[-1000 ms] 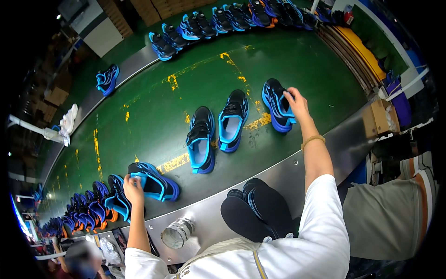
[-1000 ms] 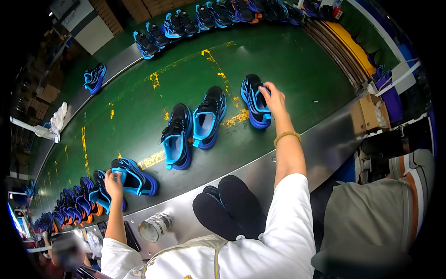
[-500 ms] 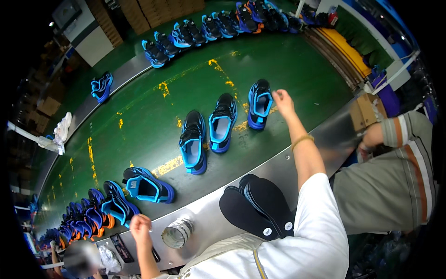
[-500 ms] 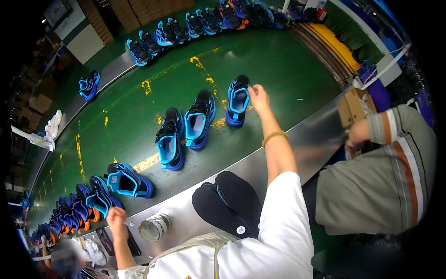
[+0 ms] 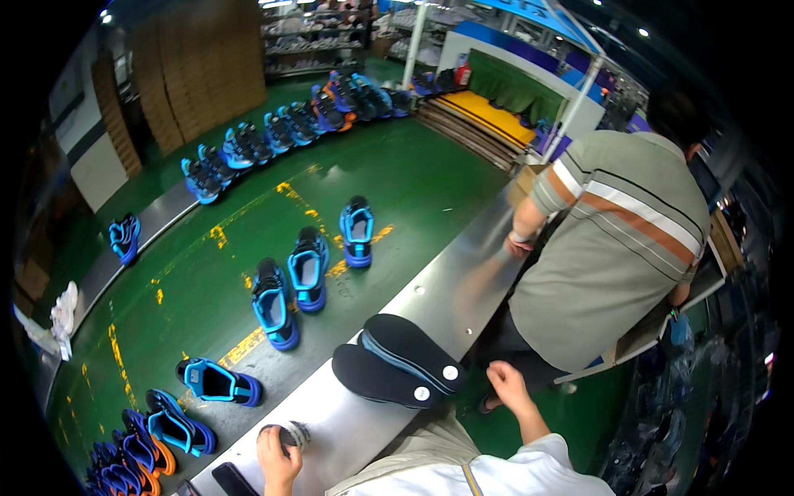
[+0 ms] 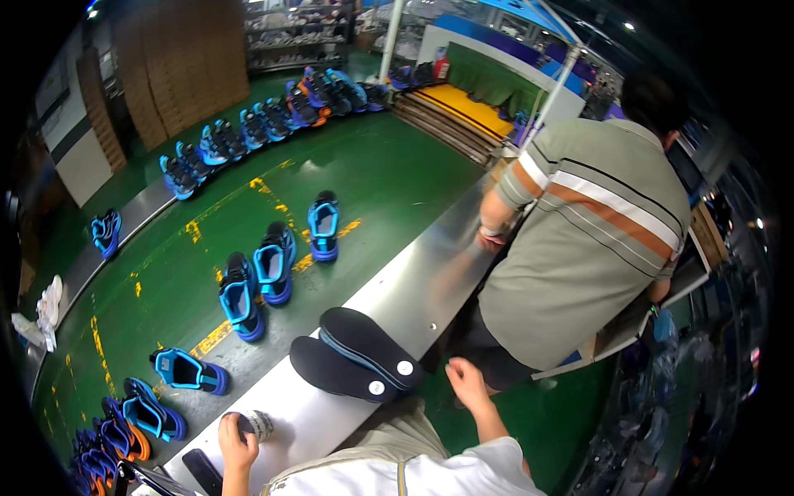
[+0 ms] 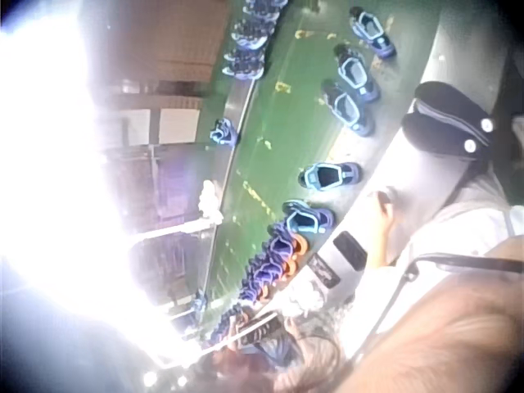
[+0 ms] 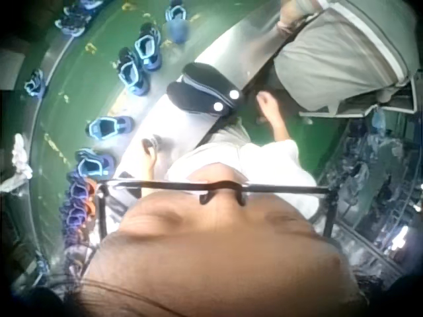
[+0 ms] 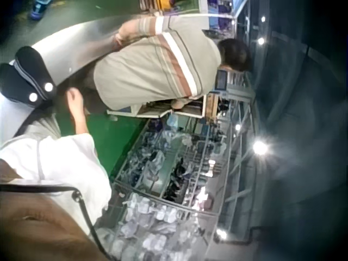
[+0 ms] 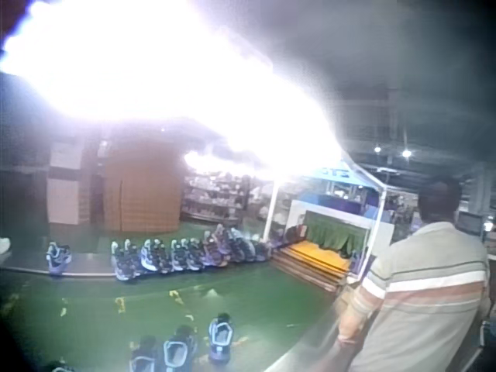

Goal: The person inserts black insoles into blue and black sneakers on a green assembly line, walking to a nearby shelf to retrieve stacks of insoles twice.

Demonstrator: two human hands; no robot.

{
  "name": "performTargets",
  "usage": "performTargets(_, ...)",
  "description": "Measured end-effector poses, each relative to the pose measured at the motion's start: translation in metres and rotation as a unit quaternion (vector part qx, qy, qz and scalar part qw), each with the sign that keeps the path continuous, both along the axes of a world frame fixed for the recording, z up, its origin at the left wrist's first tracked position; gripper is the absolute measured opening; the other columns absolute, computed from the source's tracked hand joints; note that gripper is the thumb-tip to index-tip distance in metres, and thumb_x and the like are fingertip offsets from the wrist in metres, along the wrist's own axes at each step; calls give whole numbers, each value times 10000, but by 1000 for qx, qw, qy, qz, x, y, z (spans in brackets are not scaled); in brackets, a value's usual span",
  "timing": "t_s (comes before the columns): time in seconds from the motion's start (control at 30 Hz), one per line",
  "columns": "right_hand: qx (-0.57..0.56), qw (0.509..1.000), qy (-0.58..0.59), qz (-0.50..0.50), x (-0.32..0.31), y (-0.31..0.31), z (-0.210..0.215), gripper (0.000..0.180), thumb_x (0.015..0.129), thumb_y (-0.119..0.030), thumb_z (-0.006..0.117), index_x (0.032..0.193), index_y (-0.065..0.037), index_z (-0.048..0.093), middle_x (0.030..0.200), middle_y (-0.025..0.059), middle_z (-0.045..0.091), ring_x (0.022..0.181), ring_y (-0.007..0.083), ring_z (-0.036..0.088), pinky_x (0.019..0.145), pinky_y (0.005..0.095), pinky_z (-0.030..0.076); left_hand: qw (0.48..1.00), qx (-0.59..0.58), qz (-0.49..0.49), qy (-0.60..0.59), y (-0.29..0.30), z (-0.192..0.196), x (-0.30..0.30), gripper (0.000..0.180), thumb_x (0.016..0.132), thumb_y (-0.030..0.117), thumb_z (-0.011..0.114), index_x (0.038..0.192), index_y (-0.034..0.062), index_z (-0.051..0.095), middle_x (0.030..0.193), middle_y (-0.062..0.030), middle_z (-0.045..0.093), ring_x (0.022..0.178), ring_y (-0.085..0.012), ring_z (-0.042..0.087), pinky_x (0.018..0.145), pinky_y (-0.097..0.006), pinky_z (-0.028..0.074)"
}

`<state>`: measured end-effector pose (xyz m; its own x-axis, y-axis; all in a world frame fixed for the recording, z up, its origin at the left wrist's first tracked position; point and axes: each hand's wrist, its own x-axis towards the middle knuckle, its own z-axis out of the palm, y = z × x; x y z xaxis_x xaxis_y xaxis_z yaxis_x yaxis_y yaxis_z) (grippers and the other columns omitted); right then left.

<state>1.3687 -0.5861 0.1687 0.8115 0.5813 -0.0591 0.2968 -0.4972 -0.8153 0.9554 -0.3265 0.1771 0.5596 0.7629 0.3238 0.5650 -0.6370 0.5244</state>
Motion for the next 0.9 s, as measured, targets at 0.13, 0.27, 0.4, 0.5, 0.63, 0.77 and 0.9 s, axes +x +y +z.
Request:
performTargets(0.13, -87, 995, -12, -44, -42, -107, -48, 164, 799, -158, 587, 896, -25, 600, 770, 61, 625, 686, 124, 578, 641, 270, 473, 994, 108, 28, -1, -18, 22, 40, 338, 566, 29, 480, 900, -11, 516, 892, -171, 508, 874, -345, 465, 820, -431, 322)
performTargets(0.27, -93, 981, 153, -72, -96, -223, -86, 313, 782, -242, 612, 1005, -25, 580, 788, 82, 631, 694, 151, 589, 638, 284, 476, 976, 101, -140, -133, -79, 40, 159, 254, 618, 9, 527, 872, 8, 521, 851, -140, 514, 846, -324, 469, 774, -417, 336)
performTargets(0.4, -219, 966, 128, -43, -144, -372, -130, 388, 811, -350, 541, 1055, -48, 560, 883, 122, 624, 800, 228, 583, 729, 334, 460, 890, -11, -420, -176, -224, 63, 275, 238, 615, -10, 541, 843, 55, 563, 824, -110, 542, 778, -277, 500, 702, -352, 378)
performTargets(0.5, -368, 890, 201, -179, -193, -515, -192, 438, 833, -408, 462, 1083, -58, 550, 1022, 162, 581, 910, 305, 546, 796, 377, 433, 756, -197, -611, -128, -373, 62, 342, 218, 652, 12, 549, 863, 60, 577, 848, -111, 565, 736, -270, 541, 641, -337, 417)
performTargets(0.63, -219, 909, 232, -267, -156, -569, -50, 439, 854, -364, 430, 1168, -65, 498, 1234, 175, 452, 1085, 317, 467, 916, 376, 389, 553, -155, -819, -16, -534, 88, 392, 272, 707, 43, 571, 979, 56, 558, 811, -115, 575, 718, -259, 560, 657, -324, 436)
performTargets(0.77, -195, 894, 159, -370, -103, -676, 41, 542, 880, -445, 363, 1244, -47, 418, 1308, 203, 357, 1200, 339, 344, 1003, 379, 287, 443, -344, -825, 72, -687, 75, 434, 266, 816, 112, 560, 1066, 29, 529, 815, -75, 602, 711, -156, 569, 640, -261, 444)
performTargets(0.9, -140, 891, -55, -429, -27, -785, 111, 527, 909, -387, 366, 1262, 5, 365, 1311, 214, 344, 1231, 321, 314, 1028, 362, 245, 429, -457, -775, 79, -804, 79, 520, 215, 856, 113, 535, 1037, -3, 539, 826, -36, 606, 740, -93, 552, 661, -224, 446)
